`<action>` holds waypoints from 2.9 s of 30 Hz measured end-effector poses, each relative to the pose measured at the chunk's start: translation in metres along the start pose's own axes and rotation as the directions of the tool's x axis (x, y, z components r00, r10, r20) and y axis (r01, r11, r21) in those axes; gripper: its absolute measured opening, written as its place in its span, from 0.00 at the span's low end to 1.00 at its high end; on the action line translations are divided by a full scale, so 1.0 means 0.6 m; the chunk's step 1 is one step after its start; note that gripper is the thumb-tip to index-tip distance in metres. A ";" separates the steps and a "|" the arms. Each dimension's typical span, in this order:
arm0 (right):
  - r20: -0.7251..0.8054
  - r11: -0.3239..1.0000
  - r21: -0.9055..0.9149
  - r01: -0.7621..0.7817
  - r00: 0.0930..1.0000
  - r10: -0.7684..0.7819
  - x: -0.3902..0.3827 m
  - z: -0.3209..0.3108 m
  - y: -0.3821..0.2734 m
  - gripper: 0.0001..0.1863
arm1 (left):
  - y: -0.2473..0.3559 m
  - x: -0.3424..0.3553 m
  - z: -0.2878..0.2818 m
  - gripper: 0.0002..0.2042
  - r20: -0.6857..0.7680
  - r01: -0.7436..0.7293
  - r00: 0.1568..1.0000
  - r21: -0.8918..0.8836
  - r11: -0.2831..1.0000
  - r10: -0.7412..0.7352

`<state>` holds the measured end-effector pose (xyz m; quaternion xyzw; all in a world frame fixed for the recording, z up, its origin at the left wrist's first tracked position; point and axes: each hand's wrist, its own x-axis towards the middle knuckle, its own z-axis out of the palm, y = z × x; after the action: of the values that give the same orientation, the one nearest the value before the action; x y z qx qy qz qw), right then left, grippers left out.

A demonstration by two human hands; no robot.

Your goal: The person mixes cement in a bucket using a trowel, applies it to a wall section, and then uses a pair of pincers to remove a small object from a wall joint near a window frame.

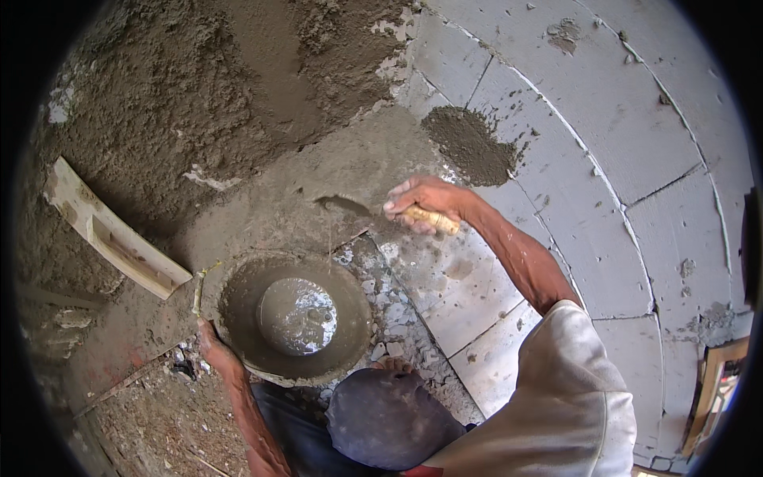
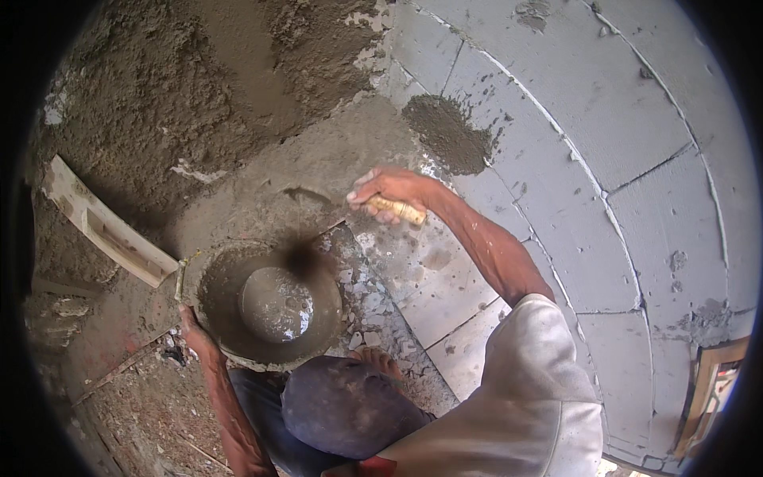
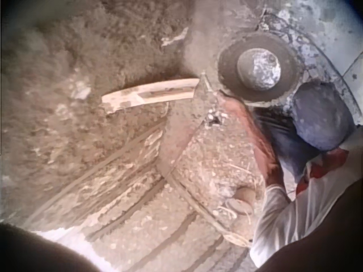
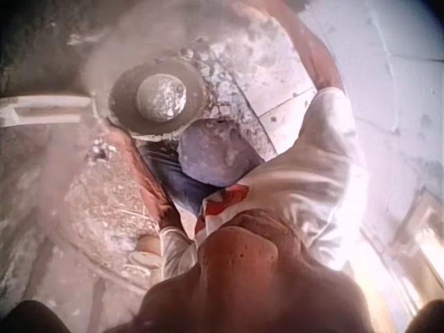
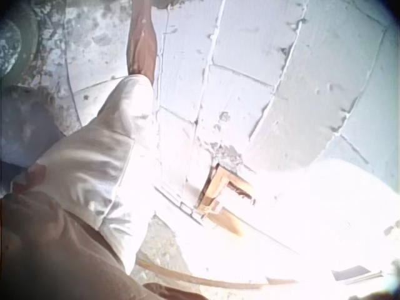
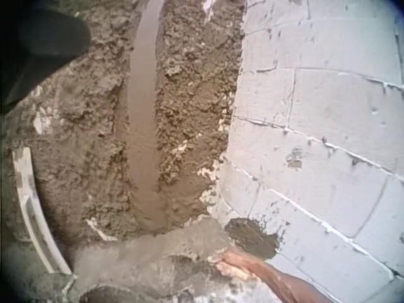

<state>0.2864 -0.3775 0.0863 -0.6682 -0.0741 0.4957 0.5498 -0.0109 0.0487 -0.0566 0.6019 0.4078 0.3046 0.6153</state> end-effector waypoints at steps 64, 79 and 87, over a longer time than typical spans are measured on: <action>-0.754 0.827 -0.375 0.419 0.380 -0.535 -0.204 -0.071 -0.025 0.13 | 0.102 -0.097 0.100 0.25 0.144 -0.251 0.964 0.230 0.940 0.223; 0.021 -0.138 -0.990 -0.042 0.905 -0.424 0.012 0.232 0.261 0.11 | 0.136 -0.193 0.197 0.22 0.492 -0.694 0.718 0.456 0.558 0.492; 0.421 0.149 -0.891 0.429 0.904 -0.079 0.037 0.234 0.249 0.09 | 0.115 -0.172 0.185 0.26 0.362 -0.698 0.714 0.431 0.572 0.599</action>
<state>0.1263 -0.3277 -0.0339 -0.7627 -0.5574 0.3218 0.0632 0.0437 -0.0887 0.0195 0.8806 0.1698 0.3272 0.2976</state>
